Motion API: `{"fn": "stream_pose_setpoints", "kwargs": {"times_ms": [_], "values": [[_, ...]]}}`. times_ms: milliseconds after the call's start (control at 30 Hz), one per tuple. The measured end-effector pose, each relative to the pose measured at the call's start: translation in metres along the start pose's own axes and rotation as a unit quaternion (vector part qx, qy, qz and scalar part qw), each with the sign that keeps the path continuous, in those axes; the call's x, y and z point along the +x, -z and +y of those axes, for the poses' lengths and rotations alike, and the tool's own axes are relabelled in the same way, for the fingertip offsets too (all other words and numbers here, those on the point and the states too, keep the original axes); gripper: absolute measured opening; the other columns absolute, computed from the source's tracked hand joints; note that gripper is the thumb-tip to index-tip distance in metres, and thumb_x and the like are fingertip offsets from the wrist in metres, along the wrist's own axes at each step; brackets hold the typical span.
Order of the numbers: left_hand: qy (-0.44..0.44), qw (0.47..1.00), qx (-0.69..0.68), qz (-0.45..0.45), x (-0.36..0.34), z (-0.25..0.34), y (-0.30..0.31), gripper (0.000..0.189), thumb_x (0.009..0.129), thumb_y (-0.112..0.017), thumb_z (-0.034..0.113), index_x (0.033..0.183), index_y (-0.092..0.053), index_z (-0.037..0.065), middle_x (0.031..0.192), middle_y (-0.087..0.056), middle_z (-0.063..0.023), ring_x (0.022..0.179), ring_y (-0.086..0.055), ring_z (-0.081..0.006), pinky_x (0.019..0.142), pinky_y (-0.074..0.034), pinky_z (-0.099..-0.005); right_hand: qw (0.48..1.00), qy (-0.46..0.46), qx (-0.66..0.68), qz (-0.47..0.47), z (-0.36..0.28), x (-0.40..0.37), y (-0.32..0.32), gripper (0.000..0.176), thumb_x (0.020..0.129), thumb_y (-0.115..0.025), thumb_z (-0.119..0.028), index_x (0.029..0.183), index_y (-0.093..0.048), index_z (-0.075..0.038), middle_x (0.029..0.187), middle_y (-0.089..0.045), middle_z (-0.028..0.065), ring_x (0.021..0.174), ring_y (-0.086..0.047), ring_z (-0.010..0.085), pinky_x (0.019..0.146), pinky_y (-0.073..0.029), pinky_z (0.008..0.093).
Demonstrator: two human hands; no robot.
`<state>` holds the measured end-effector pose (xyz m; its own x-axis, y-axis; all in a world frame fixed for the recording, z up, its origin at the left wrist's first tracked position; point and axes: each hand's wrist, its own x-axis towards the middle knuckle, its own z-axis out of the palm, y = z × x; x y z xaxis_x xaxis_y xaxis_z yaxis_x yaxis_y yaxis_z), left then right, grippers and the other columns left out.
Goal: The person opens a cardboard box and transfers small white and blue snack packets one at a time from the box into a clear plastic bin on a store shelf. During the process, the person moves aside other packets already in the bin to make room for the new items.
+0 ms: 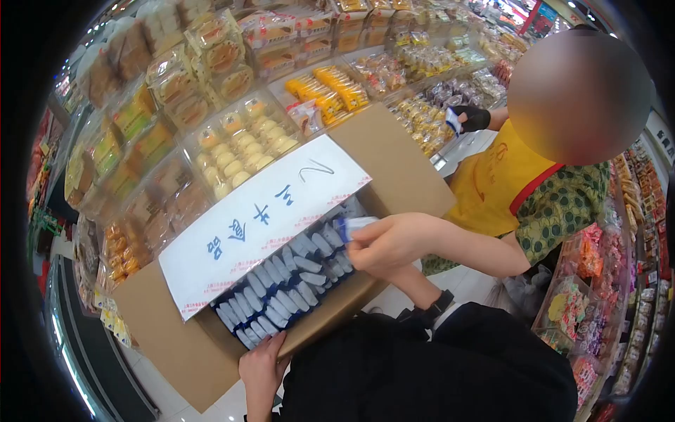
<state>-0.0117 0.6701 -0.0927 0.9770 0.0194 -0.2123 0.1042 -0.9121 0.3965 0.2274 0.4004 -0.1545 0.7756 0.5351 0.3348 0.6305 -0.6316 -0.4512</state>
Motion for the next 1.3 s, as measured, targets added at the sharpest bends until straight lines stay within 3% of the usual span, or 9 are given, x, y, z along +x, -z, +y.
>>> {"fn": "stream_pose_setpoints", "kwargs": {"times_ms": [100,200,300,567,667,900,1000,1233,1300], "values": [[0.006,1.000,-0.012,0.009,0.001,-0.003,-0.004,0.058,0.070,-0.082,0.018,0.125,-0.065,0.012,0.115,-0.072,-0.0139,0.109,-0.068,-0.0314,0.083,-0.055,-0.0410,0.994,0.098,0.056,0.006,0.004,0.001,-0.005,0.025,0.091,-0.063,-0.022,0.104,-0.068,-0.001,0.100,-0.069,0.0143,0.101,-0.065,0.0279,0.094,-0.051,0.0405],[-0.007,1.000,-0.003,0.024,0.000,-0.002,-0.004,0.056,0.071,-0.082,0.018,0.124,-0.065,0.014,0.113,-0.071,-0.0142,0.108,-0.069,-0.0308,0.082,-0.056,-0.0414,0.987,-0.093,0.003,-0.134,-0.030,0.018,0.027,0.025,0.089,-0.062,-0.020,0.102,-0.069,0.000,0.103,-0.070,0.0174,0.104,-0.064,0.0364,0.090,-0.052,0.0444],[-0.031,0.998,-0.004,0.056,0.000,-0.006,-0.008,0.051,0.072,-0.081,0.026,0.120,-0.068,0.016,0.106,-0.073,-0.0150,0.103,-0.070,-0.0294,0.077,-0.056,-0.0405,0.994,-0.058,0.017,-0.094,-0.019,0.015,0.018,0.024,0.089,-0.065,-0.018,0.105,-0.069,-0.001,0.103,-0.069,0.0188,0.100,-0.064,0.0380,0.087,-0.052,0.0453],[-0.048,0.997,-0.014,0.067,0.000,-0.006,-0.008,0.050,0.073,-0.081,0.018,0.121,-0.067,0.012,0.102,-0.073,-0.0134,0.104,-0.070,-0.0283,0.079,-0.056,-0.0403,0.982,-0.108,0.003,-0.157,-0.029,0.019,0.027,0.033,0.091,-0.064,-0.024,0.114,-0.066,-0.002,0.107,-0.069,0.0200,0.102,-0.065,0.0381,0.089,-0.052,0.0468],[-0.059,0.997,-0.001,0.043,0.002,-0.007,-0.007,0.051,0.074,-0.079,0.013,0.123,-0.064,0.008,0.110,-0.072,-0.0115,0.105,-0.070,-0.0272,0.082,-0.056,-0.0381,0.973,-0.126,-0.007,-0.195,-0.022,0.015,0.024,0.037,0.091,-0.064,-0.028,0.119,-0.065,-0.003,0.107,-0.070,0.0212,0.100,-0.066,0.0394,0.086,-0.053,0.0475],[-0.072,0.997,-0.010,0.020,0.006,-0.011,-0.007,0.050,0.075,-0.076,0.010,0.123,-0.064,0.007,0.108,-0.073,-0.0122,0.095,-0.071,-0.0275,0.079,-0.056,-0.0379,0.962,-0.157,-0.030,-0.223,-0.025,0.022,0.031,0.041,0.092,-0.064,-0.031,0.123,-0.065,-0.005,0.097,-0.071,0.0200,0.093,-0.068,0.0395,0.081,-0.054,0.0461],[-0.075,0.997,-0.009,0.020,0.009,-0.010,-0.007,0.048,0.075,-0.074,0.008,0.122,-0.064,0.006,0.107,-0.072,-0.0126,0.091,-0.071,-0.0284,0.077,-0.056,-0.0376,0.955,-0.168,-0.015,-0.243,-0.018,0.023,0.030,0.043,0.093,-0.061,-0.033,0.127,-0.063,-0.007,0.103,-0.071,0.0215,0.098,-0.067,0.0400,0.085,-0.054,0.0502],[-0.088,0.996,0.006,0.016,0.015,-0.012,-0.018,0.045,0.077,-0.066,0.004,0.122,-0.065,0.006,0.106,-0.072,-0.0134,0.089,-0.071,-0.0278,0.073,-0.056,-0.0383,0.945,-0.210,0.019,-0.248,-0.002,0.030,0.038,0.042,0.092,-0.061,-0.034,0.121,-0.065,-0.004,0.093,-0.070,0.0263,0.090,-0.067,0.0438,0.082,-0.054,0.0510],[-0.100,0.995,-0.007,0.026,0.019,-0.009,-0.020,0.055,0.070,-0.075,0.006,0.125,-0.063,0.007,0.101,-0.071,-0.0119,0.080,-0.068,-0.0298,0.070,-0.054,-0.0401,0.955,-0.208,0.021,-0.212,0.005,0.030,0.039,0.041,0.092,-0.061,-0.033,0.118,-0.065,-0.002,0.091,-0.069,0.0276,0.088,-0.067,0.0445,0.081,-0.054,0.0513]]}}
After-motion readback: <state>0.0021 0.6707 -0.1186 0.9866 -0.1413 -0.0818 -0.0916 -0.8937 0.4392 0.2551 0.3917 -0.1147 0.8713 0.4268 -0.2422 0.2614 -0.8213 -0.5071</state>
